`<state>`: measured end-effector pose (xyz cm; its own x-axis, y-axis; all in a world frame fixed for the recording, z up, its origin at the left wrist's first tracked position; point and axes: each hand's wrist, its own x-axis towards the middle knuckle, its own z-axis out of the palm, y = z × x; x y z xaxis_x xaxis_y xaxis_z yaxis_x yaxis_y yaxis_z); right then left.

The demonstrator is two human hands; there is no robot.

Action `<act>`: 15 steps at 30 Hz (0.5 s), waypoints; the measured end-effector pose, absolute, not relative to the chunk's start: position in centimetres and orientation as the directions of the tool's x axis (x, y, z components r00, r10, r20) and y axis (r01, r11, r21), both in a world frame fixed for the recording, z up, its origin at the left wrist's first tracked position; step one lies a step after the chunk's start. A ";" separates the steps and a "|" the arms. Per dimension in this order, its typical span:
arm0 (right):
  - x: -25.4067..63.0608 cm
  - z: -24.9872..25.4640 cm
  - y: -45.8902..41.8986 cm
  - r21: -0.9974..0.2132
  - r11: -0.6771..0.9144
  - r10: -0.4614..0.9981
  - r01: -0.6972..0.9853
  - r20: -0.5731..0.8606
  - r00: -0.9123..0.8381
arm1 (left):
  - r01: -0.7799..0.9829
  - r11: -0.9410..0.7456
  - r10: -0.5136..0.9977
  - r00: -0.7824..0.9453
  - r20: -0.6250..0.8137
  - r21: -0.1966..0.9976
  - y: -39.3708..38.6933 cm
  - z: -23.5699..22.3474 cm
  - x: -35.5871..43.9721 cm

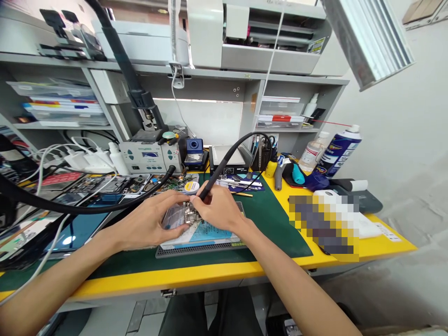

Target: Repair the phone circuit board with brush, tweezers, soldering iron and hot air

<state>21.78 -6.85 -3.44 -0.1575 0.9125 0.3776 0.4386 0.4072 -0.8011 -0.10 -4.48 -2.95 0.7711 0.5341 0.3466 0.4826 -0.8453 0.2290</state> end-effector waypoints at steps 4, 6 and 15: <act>21.8 -3.4 -6.9 -0.816 0.402 0.915 0.414 0.375 -0.150 | 0.484 -0.847 0.532 0.769 0.355 0.220 -4.5 -3.0 0.0; 21.7 -3.4 -6.8 -0.820 0.405 0.913 0.405 0.385 -0.133 | 0.481 -0.850 0.526 0.769 0.363 0.213 -4.5 -3.0 0.0; 21.8 -3.8 -6.6 -0.856 0.363 0.931 0.367 0.321 -0.173 | 0.506 -0.829 0.558 0.765 0.322 0.237 -4.6 -2.8 0.1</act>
